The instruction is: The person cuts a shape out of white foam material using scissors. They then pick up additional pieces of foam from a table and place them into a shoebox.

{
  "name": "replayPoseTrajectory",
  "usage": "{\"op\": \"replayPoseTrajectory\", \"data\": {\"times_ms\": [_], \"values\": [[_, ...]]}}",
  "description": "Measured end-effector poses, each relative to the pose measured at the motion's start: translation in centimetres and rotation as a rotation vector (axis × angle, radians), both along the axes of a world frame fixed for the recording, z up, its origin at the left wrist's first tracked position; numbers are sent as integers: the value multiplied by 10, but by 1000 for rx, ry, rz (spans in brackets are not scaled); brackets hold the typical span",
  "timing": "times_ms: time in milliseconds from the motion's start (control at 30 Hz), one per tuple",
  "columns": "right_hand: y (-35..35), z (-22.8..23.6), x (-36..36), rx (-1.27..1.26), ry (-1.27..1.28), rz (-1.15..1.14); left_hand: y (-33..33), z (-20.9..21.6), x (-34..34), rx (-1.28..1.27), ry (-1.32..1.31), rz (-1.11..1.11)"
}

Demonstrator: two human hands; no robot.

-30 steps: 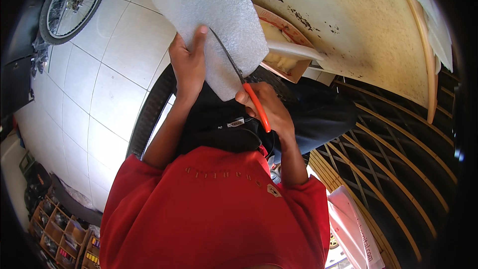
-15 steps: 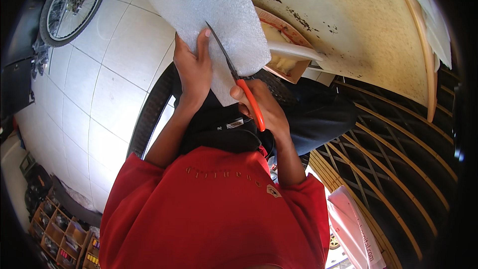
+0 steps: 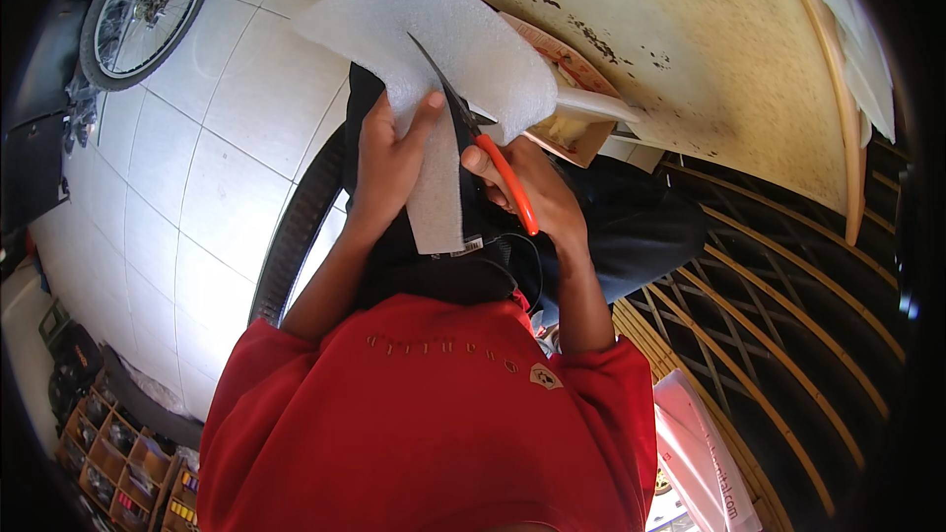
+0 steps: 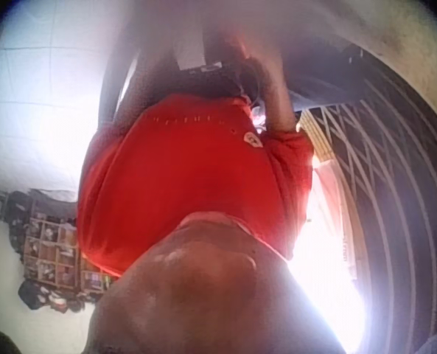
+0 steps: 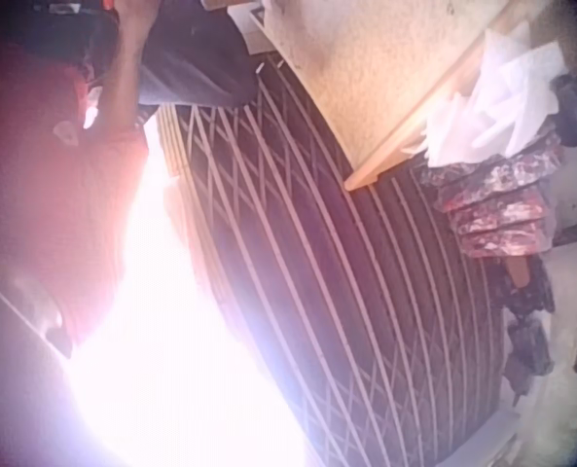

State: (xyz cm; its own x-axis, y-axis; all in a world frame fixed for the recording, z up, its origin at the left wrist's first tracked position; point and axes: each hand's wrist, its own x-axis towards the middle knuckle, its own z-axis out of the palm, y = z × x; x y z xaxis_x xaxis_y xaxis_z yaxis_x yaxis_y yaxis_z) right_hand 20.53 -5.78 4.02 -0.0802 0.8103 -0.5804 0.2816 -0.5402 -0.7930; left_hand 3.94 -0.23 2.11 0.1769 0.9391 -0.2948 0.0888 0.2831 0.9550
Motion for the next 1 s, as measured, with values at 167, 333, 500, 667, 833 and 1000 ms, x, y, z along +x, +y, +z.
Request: {"op": "replayPoseTrajectory", "data": {"times_ms": [167,333,500,667,833,1000], "values": [[-16,-15,-5,-61,-130,25,3,-13,-7,137,-22,181],[-19,-5,-9,-22,-196,64,7,-27,0,184,-40,289],[-21,-11,-8,-17,-149,33,8,-24,6,249,64,219],[-15,-9,-6,-16,-167,70,7,-23,4,224,107,181],[-6,-13,-10,69,-72,5,-4,-19,-2,79,62,99],[1,-13,-16,152,-22,-42,-16,-14,-15,-62,12,-33]]}}
